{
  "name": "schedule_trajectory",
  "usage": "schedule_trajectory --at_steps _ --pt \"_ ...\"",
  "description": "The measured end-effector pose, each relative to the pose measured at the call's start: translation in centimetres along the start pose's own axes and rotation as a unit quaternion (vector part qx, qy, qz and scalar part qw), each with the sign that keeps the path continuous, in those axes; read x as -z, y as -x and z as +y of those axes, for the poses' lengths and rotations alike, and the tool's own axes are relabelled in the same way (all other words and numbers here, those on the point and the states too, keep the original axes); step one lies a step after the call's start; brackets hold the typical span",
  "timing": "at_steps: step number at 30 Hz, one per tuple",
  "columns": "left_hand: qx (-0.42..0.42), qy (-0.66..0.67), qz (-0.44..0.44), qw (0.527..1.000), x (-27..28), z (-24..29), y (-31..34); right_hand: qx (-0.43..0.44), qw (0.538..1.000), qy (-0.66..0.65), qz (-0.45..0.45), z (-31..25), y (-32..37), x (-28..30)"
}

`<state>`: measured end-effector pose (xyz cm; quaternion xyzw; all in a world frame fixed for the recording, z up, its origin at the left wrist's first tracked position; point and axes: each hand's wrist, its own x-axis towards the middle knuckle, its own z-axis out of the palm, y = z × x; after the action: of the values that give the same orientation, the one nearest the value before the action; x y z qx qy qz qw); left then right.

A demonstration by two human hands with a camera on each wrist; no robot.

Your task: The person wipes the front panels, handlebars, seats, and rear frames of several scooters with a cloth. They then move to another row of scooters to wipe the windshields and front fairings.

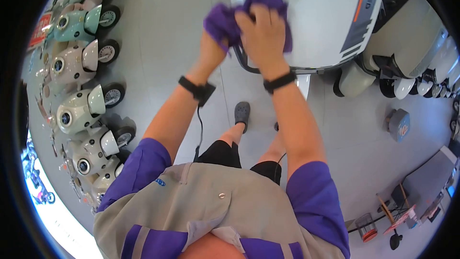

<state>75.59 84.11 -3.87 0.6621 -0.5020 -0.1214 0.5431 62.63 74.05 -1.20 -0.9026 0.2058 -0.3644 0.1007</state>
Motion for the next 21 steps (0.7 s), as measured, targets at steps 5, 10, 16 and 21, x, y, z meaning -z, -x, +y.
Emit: schedule_trajectory --at_steps 5,10,16,21 --pt "0.110 0.024 0.018 0.993 -2.2 -3.4 -0.4 0.048 0.995 0.082 0.031 -1.4 -6.0 -0.8" --pt "0.315 0.595 0.186 0.716 -6.7 -4.8 7.3 0.055 0.993 0.047 -0.095 -1.8 5.8 -1.8" --pt "0.302 -0.006 -0.150 0.942 -9.8 -5.7 19.1 -0.323 0.939 -0.067 -0.093 3.4 26.5 -0.9" --pt "0.167 -0.086 -0.224 0.956 -20.7 -6.0 21.0 -0.575 0.811 -0.060 0.093 9.5 34.4 -2.1"
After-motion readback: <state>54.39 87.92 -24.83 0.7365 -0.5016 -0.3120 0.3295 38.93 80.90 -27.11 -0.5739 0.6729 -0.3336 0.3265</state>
